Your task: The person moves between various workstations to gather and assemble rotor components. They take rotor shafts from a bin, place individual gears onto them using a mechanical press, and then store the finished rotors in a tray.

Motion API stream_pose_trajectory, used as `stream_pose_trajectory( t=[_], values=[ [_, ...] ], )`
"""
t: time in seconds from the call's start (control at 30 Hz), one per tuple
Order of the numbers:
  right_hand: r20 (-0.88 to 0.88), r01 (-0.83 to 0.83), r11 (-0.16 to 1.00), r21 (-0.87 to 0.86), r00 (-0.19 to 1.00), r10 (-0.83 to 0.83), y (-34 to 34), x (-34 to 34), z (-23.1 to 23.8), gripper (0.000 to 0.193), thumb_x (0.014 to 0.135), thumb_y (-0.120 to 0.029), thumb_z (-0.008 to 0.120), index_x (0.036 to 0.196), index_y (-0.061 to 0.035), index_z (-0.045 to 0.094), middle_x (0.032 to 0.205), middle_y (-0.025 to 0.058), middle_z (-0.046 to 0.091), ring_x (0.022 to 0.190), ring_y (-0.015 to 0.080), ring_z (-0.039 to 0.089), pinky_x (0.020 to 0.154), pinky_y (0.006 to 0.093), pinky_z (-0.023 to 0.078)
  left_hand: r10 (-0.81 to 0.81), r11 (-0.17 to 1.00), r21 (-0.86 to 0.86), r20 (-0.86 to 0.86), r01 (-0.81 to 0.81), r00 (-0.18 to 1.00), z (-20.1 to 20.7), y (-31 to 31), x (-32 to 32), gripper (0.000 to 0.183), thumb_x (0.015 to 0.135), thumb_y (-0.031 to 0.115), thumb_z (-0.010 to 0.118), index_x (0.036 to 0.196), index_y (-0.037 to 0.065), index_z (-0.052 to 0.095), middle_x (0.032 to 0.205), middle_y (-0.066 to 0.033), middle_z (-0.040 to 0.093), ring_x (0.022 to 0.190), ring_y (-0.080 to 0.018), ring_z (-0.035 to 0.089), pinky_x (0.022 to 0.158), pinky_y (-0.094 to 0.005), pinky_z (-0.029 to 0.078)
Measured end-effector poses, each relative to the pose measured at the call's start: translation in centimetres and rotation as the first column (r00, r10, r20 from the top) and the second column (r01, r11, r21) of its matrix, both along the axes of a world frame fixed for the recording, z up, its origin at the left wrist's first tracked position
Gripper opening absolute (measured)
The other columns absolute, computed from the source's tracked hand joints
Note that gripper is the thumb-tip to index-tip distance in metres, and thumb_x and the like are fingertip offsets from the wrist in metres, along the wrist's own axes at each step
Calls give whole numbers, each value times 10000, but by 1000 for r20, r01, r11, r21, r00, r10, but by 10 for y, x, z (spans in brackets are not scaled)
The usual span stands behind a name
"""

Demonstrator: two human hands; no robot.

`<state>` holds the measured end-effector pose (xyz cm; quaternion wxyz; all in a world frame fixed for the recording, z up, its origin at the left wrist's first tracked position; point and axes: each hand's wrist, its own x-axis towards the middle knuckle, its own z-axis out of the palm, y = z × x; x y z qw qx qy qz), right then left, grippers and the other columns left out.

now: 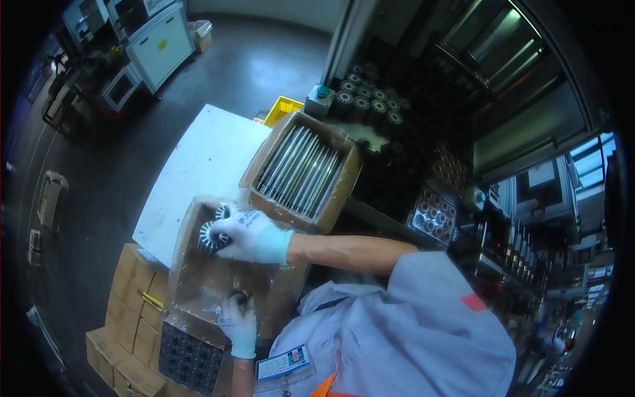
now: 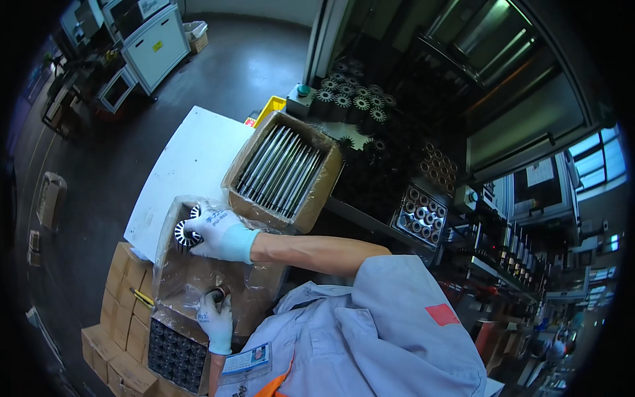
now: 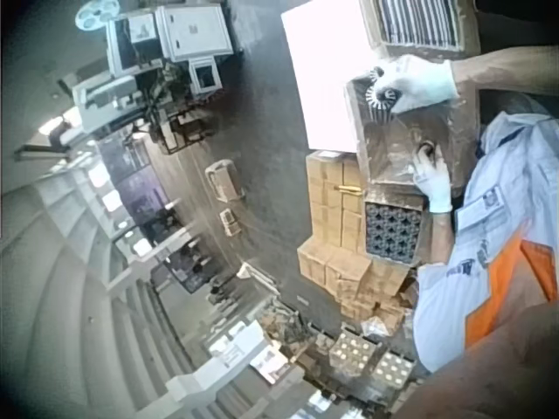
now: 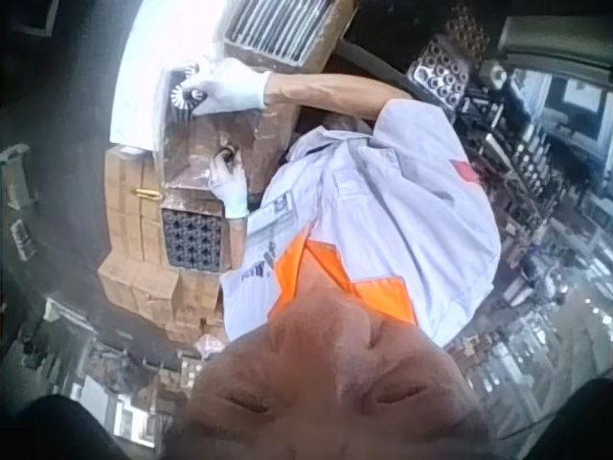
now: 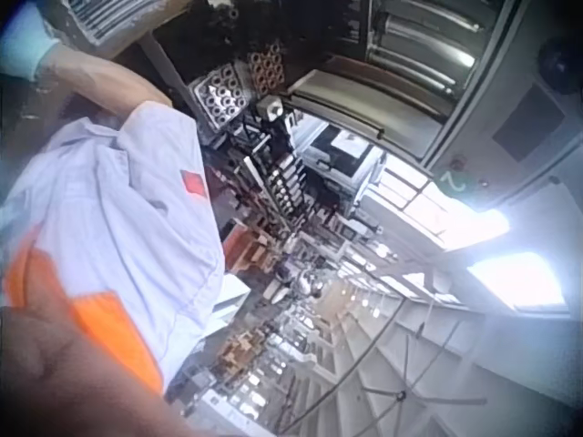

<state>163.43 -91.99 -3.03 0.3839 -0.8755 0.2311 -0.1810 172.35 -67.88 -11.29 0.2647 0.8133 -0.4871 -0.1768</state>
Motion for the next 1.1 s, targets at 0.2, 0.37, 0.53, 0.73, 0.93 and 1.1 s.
stream_pose_trajectory(
  t=[0.2,0.37,0.53,0.73,0.93,1.1],
  values=[
    [172,383,923,-49,913,-370,-71,-100,66,409,724,-227,877,1094,-140,725,1112,210,573,982,347,657,909,399,550,-132,985,-113,-46,126,990,10,-42,1,195,823,105,750,972,27,650,1092,-149,670,968,-335,663,838,-414,523],
    [29,602,775,-190,793,-609,-129,-176,85,435,778,-356,834,1151,-159,728,1097,226,579,904,360,679,842,401,565,-159,952,-283,-147,113,976,38,-95,-20,186,826,40,751,966,0,636,1095,-166,669,982,-318,664,843,-401,537],
    [-61,706,649,-284,662,-747,-195,-244,27,392,755,-311,830,1110,-180,727,1093,199,591,969,366,655,832,438,538,-244,914,-354,-82,200,966,45,-131,-65,190,847,55,746,982,-10,629,1128,-182,669,975,-315,669,830,-387,548],
    [-221,653,629,-421,599,-770,-236,-268,-35,284,841,-290,732,1079,-140,697,1145,242,612,1000,388,648,863,452,526,-319,900,-343,-97,269,943,60,-163,-130,224,854,91,773,984,-17,626,1161,-161,651,1007,-256,643,857,-344,532],
    [-318,492,721,-488,669,-672,-264,-288,-70,362,896,-274,660,1243,-176,629,1087,203,680,978,368,669,859,453,529,-438,866,-325,-124,381,890,53,-185,-187,216,823,26,775,982,-17,636,1166,-166,667,993,-236,662,823,-302,535],
    [-120,647,681,-343,689,-715,-255,-335,-3,492,915,-313,654,1380,-165,588,1167,181,702,1057,359,678,924,426,529,-400,915,-274,-535,295,744,48,-223,-221,203,852,-19,747,1025,-27,642,1119,-98,683,935,-103,631,815,-262,527]
  ],
)
